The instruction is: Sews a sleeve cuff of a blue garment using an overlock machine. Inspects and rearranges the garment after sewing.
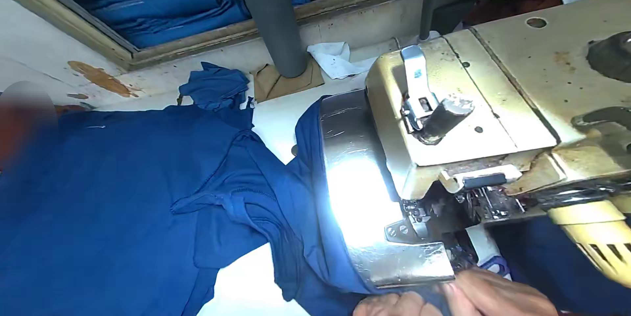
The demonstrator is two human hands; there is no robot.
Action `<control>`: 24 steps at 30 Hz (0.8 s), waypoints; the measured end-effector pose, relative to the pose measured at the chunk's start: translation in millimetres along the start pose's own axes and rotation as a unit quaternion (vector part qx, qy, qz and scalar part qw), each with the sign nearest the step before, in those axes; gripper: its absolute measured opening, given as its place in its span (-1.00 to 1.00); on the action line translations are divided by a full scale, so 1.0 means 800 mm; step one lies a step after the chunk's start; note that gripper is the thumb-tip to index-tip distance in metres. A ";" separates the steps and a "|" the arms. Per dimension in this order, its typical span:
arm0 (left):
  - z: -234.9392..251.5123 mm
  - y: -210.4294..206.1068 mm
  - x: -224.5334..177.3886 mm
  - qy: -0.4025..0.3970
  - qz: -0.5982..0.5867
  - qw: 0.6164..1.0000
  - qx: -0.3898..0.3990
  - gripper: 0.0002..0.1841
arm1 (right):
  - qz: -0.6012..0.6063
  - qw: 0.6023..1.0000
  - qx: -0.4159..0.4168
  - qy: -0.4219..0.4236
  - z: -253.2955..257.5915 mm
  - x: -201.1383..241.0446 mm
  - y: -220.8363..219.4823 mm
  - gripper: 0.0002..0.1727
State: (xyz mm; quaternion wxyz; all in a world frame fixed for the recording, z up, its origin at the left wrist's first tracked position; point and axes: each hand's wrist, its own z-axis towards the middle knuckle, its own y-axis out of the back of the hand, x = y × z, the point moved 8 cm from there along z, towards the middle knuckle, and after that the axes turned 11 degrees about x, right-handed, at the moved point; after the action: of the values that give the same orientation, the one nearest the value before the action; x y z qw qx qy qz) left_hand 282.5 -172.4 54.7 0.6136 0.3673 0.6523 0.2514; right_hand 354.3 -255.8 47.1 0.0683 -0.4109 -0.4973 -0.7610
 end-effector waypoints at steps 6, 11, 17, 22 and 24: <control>-0.013 0.012 0.002 -0.010 -0.027 0.997 -0.071 -0.80 | 0.055 0.997 -0.005 0.049 -0.025 0.008 0.019 -0.65; -0.052 0.019 0.034 0.034 -0.116 0.988 -0.098 -0.80 | -0.023 0.992 0.011 0.122 -0.022 0.034 0.007 -0.39; -0.076 0.032 0.036 0.058 -0.126 0.979 -0.151 -0.78 | -0.089 0.991 0.023 0.102 -0.019 0.044 -0.001 -0.37; -0.076 0.034 0.028 0.035 -0.151 0.969 -0.194 -0.80 | -0.038 0.995 -0.029 0.092 -0.034 0.042 0.022 -0.59; -0.073 0.038 0.022 0.028 -0.167 0.963 -0.209 -0.83 | -0.049 0.994 -0.043 0.082 -0.036 0.040 0.025 -0.63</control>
State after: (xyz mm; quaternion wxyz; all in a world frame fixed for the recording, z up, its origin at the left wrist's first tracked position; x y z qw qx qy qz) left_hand 230.9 -133.1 75.0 0.6913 0.1092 0.6546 0.2859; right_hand 327.5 -279.5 78.9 0.0541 -0.3245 -0.4765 -0.8153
